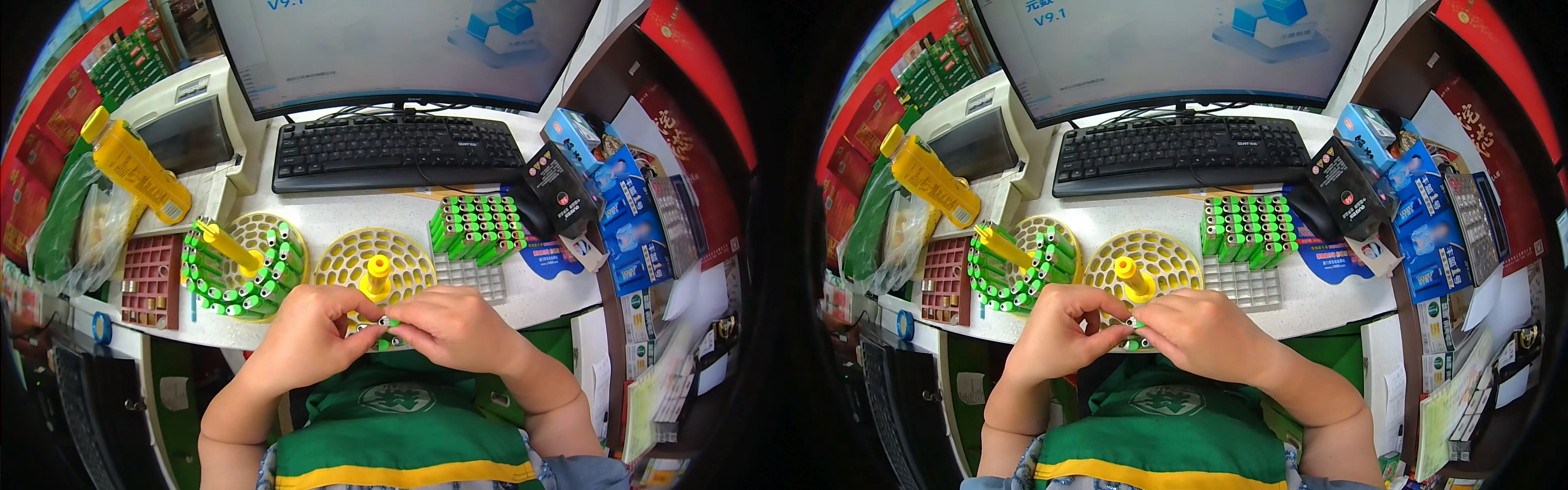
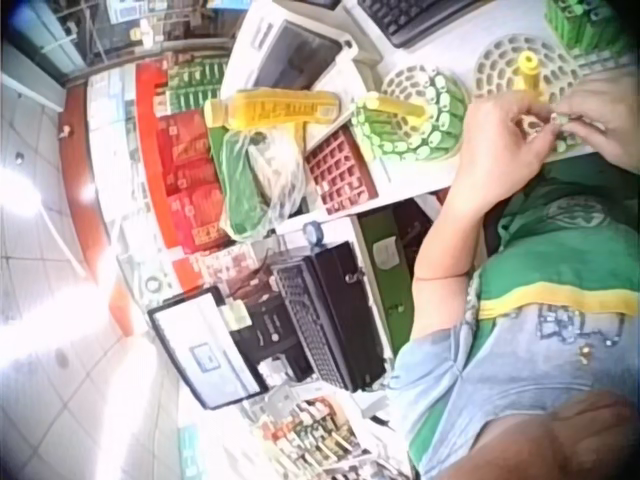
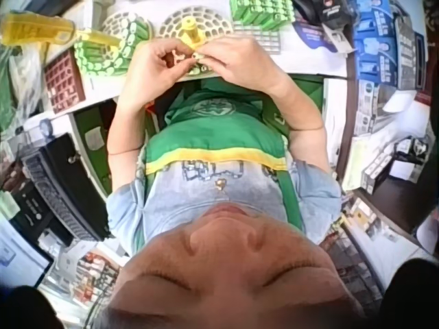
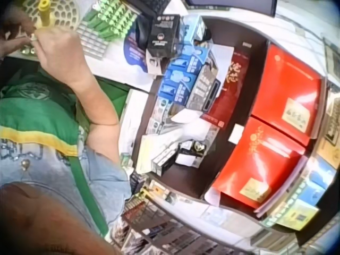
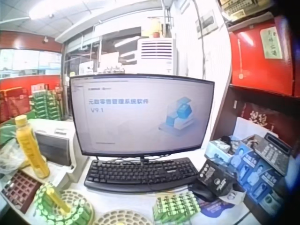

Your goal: The person opens a box of green cylindrical batteries and places them one by one into a yellow circular plastic holder with multiple slots. The person continues filling the holder until it is full, then sets it aside and begins filling a second identical holder.

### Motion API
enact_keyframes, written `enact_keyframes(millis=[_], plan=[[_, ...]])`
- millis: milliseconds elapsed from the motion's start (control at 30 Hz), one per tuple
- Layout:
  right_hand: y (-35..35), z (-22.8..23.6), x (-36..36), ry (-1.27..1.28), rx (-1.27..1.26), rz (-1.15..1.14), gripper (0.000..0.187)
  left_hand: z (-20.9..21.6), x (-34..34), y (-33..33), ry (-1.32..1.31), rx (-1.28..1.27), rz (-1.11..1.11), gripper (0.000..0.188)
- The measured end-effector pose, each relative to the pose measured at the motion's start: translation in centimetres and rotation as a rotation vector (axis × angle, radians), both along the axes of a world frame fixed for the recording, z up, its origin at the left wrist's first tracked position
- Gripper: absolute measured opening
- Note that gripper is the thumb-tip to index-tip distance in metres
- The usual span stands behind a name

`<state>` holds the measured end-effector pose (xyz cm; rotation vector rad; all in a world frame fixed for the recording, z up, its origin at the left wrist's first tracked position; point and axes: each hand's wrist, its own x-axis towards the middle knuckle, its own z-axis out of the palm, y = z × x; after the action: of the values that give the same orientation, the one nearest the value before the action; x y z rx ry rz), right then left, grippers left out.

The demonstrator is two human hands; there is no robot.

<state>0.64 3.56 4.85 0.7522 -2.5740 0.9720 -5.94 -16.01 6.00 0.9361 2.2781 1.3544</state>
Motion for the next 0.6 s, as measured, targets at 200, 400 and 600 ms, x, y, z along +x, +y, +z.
enact_keyframes(millis=[200, 400, 600], plan=[[0.3, -0.2, 0.2, 0.002, 0.007, 0.051, 0.014, 0.0, 0.2, -0.2, -0.027, -0.015, -0.021, 0.012], [0.2, 0.2, 0.1, -0.034, 0.071, 0.037, 0.011, -0.8, 0.0, 0.0, 0.024, -0.020, -0.044, 0.012], [0.1, 1.5, 0.0, -0.132, 0.241, 0.034, 0.013, -0.3, -0.1, 0.3, 0.048, -0.109, -0.063, 0.013]])
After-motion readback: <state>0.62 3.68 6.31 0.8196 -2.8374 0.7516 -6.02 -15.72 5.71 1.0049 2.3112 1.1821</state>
